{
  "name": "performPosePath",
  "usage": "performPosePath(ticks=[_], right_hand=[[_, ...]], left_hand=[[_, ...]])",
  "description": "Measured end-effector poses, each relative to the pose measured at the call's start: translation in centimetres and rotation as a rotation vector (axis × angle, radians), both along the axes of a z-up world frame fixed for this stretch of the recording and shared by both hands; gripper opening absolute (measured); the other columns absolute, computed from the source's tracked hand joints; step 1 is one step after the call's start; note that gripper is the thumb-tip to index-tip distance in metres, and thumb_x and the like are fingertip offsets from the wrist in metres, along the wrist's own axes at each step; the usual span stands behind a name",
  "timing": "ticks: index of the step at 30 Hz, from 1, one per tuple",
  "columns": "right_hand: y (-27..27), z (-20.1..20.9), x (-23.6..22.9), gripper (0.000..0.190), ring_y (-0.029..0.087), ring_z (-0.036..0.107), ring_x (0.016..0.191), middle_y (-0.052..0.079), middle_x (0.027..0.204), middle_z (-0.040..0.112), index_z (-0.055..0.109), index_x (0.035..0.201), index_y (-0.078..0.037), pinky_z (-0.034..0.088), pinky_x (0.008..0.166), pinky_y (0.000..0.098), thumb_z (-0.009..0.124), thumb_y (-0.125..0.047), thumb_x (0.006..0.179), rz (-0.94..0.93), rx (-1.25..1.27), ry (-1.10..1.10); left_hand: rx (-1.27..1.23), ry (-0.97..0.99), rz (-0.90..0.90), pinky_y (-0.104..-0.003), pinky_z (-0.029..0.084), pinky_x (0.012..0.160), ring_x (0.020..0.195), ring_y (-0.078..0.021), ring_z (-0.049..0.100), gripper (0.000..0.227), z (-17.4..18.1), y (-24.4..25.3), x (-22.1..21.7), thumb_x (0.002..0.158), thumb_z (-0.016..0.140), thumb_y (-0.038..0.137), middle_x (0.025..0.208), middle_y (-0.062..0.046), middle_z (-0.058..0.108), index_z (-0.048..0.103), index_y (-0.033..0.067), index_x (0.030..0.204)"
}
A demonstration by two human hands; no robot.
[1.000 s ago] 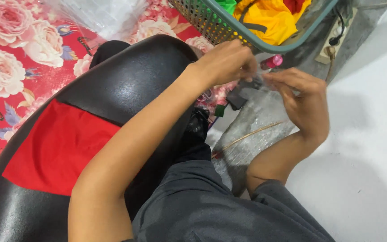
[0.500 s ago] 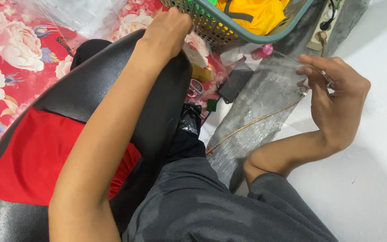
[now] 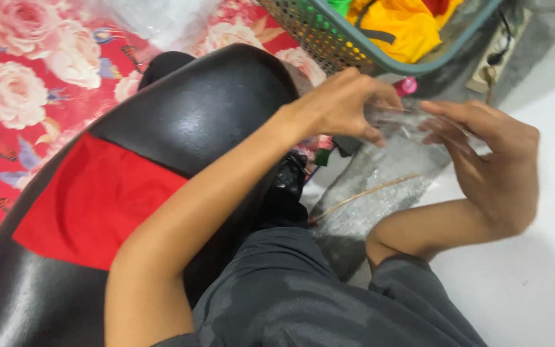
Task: The person folds a red cloth item, places it inside a clear plastic bag, and smooths the bag down by hand.
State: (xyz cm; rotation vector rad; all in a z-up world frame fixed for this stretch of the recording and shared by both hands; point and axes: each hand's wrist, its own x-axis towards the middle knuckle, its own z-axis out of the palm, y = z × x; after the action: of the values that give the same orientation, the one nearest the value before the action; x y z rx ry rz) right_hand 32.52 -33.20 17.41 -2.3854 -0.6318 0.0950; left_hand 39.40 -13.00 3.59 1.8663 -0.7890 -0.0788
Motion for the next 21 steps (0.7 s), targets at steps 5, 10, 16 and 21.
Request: performPosePath(ticks=[5,10,16,21], right_hand=[[-0.8,-0.3,0.2,0.037,0.030,0.070,0.096,0.028,0.116,0.070,0.064,0.134,0.022,0.055,0.083,0.0338,0.070,0.028,0.098,0.012,0.024,-0.018],[-0.8,-0.7,-0.1,0.038,0.032,0.069,0.100,0.031,0.116,0.069,0.057,0.142,0.023,0.057,0.086,0.0348,0.066,0.029,0.106,-0.025,0.046,0.003],[0.6,-1.3,0.3,0.032,0.028,0.066,0.093,0.028,0.116,0.070,0.059,0.138,0.020,0.054,0.081,0.0321,0.067,0.024,0.108,-0.037,0.033,0.052],[0.8,-2.5,0.7,0.039,0.028,0.065,0.089,0.030,0.109,0.068,0.059,0.142,0.023,0.052,0.080,0.0321,0.073,0.025,0.106,-0.036,0.049,-0.002]], left_hand=[[-0.068,0.048,-0.011,-0.029,0.048,0.051,0.049,-0.0141,0.062,0.015,-0.4,1.4,-0.8,0.070,0.086,0.013,0.065,-0.001,0.076,0.083,0.0117,0.084],[0.124,0.086,-0.033,-0.031,0.052,0.055,0.045,-0.0154,0.062,0.015,-3.5,3.2,-0.1,0.069,0.076,0.004,0.063,0.000,0.077,0.084,0.0155,0.075],[0.106,0.016,0.040,-0.042,0.060,0.078,0.086,-0.0256,0.078,0.064,0.7,3.5,-0.3,0.057,0.098,0.033,0.103,-0.007,0.082,0.075,0.0124,0.112],[-0.364,-0.171,0.076,-0.026,0.056,0.055,0.059,-0.0115,0.071,0.016,3.6,1.4,-1.0,0.071,0.080,0.011,0.072,0.000,0.079,0.077,0.0071,0.087]])
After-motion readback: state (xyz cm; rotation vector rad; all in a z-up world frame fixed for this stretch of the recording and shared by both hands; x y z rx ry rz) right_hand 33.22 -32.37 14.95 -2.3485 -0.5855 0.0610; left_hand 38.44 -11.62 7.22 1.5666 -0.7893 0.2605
